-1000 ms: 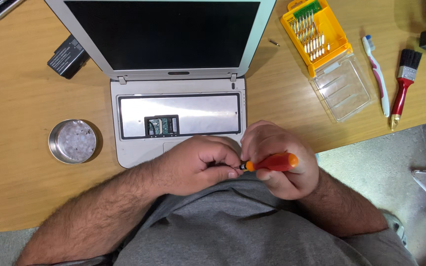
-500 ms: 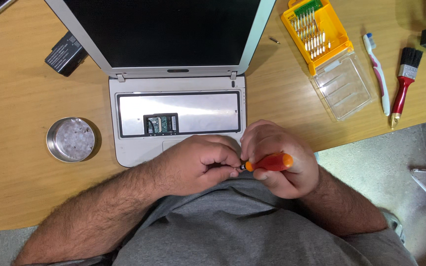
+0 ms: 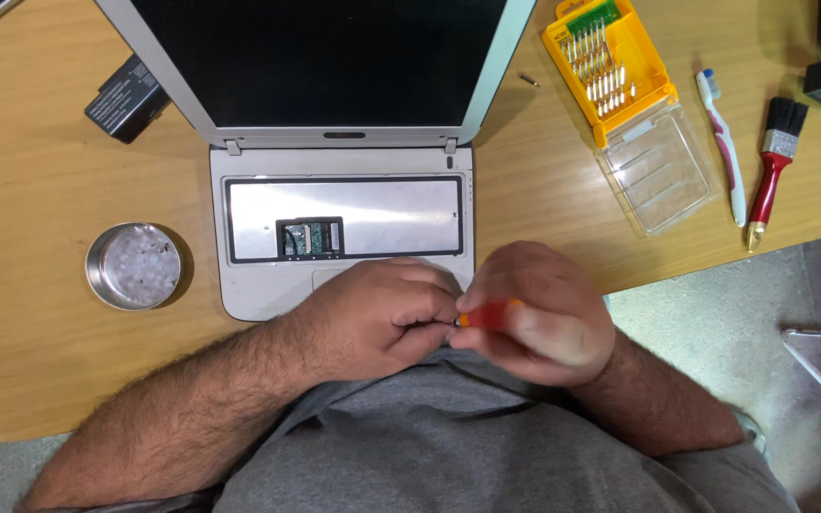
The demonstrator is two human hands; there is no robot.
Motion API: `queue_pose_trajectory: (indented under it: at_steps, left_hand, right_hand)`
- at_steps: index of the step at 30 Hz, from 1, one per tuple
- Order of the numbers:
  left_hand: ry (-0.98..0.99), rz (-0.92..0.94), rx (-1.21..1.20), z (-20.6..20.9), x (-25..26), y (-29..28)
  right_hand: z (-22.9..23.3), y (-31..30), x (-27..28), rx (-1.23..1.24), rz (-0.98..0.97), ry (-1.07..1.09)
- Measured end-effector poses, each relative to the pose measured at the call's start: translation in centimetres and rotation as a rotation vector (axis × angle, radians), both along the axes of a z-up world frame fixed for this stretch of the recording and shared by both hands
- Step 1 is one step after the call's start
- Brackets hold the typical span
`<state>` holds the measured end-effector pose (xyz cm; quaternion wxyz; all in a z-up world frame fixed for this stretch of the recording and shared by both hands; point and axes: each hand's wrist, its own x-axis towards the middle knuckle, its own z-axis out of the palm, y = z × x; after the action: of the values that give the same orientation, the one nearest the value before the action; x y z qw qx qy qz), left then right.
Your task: The person uses a screwdriver to remove screws from the bottom of a white laptop, then flips the device over to remove screws from the back cover. The person places the removed screws into a small metal container on the table.
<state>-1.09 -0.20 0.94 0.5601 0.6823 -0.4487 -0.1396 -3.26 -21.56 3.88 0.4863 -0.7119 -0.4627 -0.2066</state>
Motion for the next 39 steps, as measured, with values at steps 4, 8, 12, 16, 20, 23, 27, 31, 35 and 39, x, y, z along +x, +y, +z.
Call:
queue_pose_trajectory:
  at_steps: [4,8,12,16,20,23,27,31,35,39]
  left_hand:
    - [-0.027,0.011,0.021,0.8,0.2,0.0]
    - [-0.043,0.012,0.049,0.7,0.4,-0.1]
    - [-0.061,0.029,0.079,0.5,0.3,0.1]
    - [0.011,0.045,0.090,1.4,0.8,0.5]
    - [-0.345,0.176,0.165,1.3,1.5,0.6]
    - [-0.559,0.199,0.356,0.5,1.5,0.4]
    - [-0.667,0.193,0.614,-0.9,1.0,0.1]
    - [-0.629,0.180,0.646,-1.5,0.7,0.0]
    - [-0.714,0.187,0.670,-2.0,0.5,0.1]
    - [-0.697,0.209,0.666,-1.9,0.5,0.1]
  right_hand:
    - [-1.1,-0.6,-0.7,0.042,0.020,0.071]
    - [-1.2,-0.7,-0.9,0.112,0.016,0.127]
    - [-2.1,-1.0,-1.4,0.137,0.012,0.151]
    - [-1.6,-1.5,-1.3,0.145,-0.016,0.159]
    - [-2.1,-2.0,-0.1,0.105,-0.205,0.130]
    - [-3.7,-2.7,1.5,0.131,-0.283,0.116]
    - [-4.3,-2.5,3.0,0.041,-0.335,0.127]
    - [-5.6,-2.8,3.1,0.045,-0.290,0.169]
    - [-6.2,-3.2,3.2,-0.039,-0.333,0.180]
    - [-6.1,-3.0,3.1,-0.060,-0.323,0.200]
